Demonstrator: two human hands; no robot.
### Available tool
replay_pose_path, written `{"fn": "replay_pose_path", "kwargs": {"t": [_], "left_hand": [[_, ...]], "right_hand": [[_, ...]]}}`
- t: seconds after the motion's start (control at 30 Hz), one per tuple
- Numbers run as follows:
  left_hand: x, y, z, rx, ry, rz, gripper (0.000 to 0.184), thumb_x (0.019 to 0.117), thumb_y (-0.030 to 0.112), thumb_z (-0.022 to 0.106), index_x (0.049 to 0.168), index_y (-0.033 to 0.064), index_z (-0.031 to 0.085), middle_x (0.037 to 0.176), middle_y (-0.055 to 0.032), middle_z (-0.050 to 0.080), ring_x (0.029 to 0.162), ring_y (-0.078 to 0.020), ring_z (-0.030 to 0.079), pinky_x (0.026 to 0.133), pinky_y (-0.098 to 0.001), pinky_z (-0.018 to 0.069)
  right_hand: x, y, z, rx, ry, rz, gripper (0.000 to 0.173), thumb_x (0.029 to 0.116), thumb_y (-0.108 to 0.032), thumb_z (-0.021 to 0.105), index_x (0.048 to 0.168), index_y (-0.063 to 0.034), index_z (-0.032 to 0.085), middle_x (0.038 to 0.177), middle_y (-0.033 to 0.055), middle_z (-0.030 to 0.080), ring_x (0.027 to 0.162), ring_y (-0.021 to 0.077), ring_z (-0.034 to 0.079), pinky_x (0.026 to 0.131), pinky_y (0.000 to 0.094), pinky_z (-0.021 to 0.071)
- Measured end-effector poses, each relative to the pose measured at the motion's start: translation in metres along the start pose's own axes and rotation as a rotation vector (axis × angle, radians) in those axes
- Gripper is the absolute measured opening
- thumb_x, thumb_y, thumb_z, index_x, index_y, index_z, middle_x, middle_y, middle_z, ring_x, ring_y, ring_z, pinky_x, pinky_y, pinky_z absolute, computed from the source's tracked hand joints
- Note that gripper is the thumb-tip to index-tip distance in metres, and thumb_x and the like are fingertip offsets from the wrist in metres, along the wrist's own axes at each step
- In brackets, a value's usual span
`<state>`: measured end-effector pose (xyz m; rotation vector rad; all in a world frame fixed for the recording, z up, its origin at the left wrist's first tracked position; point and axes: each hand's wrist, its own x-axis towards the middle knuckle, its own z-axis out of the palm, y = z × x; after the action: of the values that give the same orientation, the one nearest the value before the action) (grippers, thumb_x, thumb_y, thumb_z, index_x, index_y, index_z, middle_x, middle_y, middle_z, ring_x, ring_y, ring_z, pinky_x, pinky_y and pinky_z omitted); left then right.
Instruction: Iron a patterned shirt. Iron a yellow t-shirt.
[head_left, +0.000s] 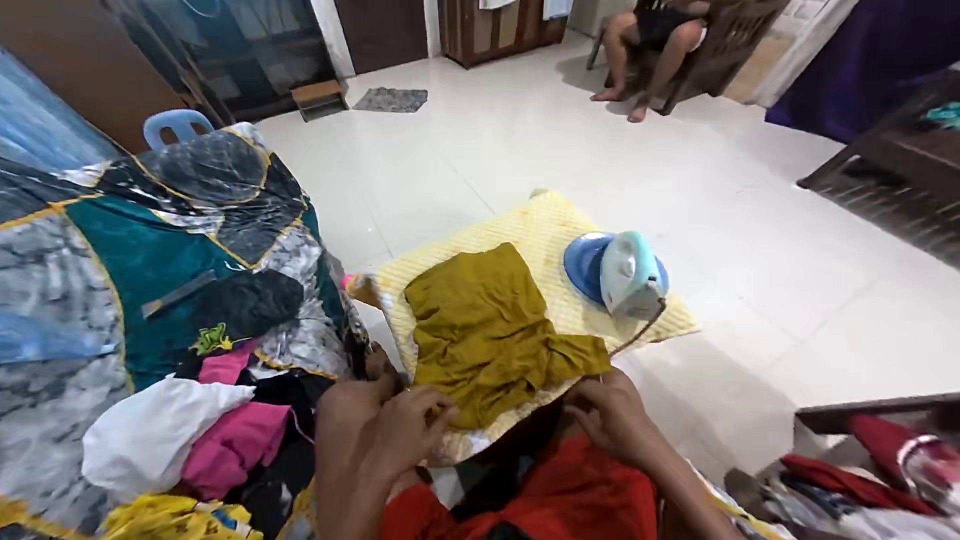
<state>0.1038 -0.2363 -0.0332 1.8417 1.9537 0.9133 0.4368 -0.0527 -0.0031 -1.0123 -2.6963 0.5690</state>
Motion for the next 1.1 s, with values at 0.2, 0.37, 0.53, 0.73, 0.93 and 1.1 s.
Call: {"fn": "replay_pose_path", "kwargs": {"t": [0.2,0.37,0.53,0.73,0.93,1.1], "left_hand": [[0.012,0.012,0.014,0.063,0.092,0.059,0.027,0.1002,0.043,0.063,0.097,0.0206,0.078,0.098,0.0052,0.075,0.097,-0.0102,0.070,0.086,-0.0355,0.0597],[0.005,0.013,0.027,0.241,-0.103,-0.159,0.031,0.0950,0.048,0.068,0.111,0.0234,0.077,0.122,-0.0004,0.071,0.119,-0.0254,0.064,0.096,-0.0533,0.0530],[0.003,0.004,0.034,0.262,-0.028,-0.135,0.023,0.0980,0.043,0.065,0.099,0.0245,0.078,0.114,0.0030,0.072,0.111,-0.0222,0.066,0.091,-0.0499,0.0541],[0.024,0.012,-0.006,0.139,0.051,-0.207,0.030,0.1052,0.036,0.055,0.110,0.0120,0.071,0.110,-0.0049,0.072,0.107,-0.0228,0.068,0.096,-0.0498,0.0539],[0.088,0.024,-0.093,-0.075,0.280,-0.017,0.027,0.1078,0.020,0.047,0.114,-0.0027,0.061,0.103,-0.0133,0.069,0.094,-0.0195,0.068,0.086,-0.0400,0.0583],[0.141,0.045,-0.191,-0.109,0.182,0.064,0.018,0.1070,0.019,0.054,0.113,0.0021,0.059,0.103,-0.0104,0.067,0.089,-0.0180,0.068,0.081,-0.0422,0.0591]], "right_hand": [[0.039,-0.020,0.015,0.041,0.085,-0.030,0.017,0.0975,-0.015,0.065,0.109,-0.0125,0.078,0.107,0.0090,0.072,0.101,0.0228,0.071,0.091,0.0435,0.0599],[0.068,0.001,0.024,-0.083,0.145,-0.111,0.028,0.0920,-0.007,0.062,0.111,-0.0198,0.079,0.115,0.0124,0.071,0.109,0.0336,0.066,0.094,0.0522,0.0558],[0.085,0.011,0.020,-0.211,-0.096,-0.157,0.018,0.0997,-0.024,0.062,0.111,-0.0204,0.076,0.117,0.0120,0.068,0.113,0.0362,0.062,0.091,0.0557,0.0540],[0.105,0.004,-0.023,-0.038,-0.031,-0.166,0.017,0.0996,-0.020,0.064,0.109,-0.0089,0.073,0.119,0.0157,0.067,0.116,0.0369,0.062,0.097,0.0570,0.0531],[0.136,-0.038,-0.104,0.278,0.143,-0.221,0.016,0.1022,-0.005,0.055,0.116,0.0015,0.061,0.110,0.0142,0.070,0.097,0.0231,0.071,0.089,0.0455,0.0609],[0.166,-0.079,-0.174,0.321,0.300,-0.399,0.010,0.1007,-0.007,0.061,0.109,-0.0029,0.063,0.097,0.0065,0.069,0.084,0.0129,0.069,0.077,0.0340,0.0617]]}}
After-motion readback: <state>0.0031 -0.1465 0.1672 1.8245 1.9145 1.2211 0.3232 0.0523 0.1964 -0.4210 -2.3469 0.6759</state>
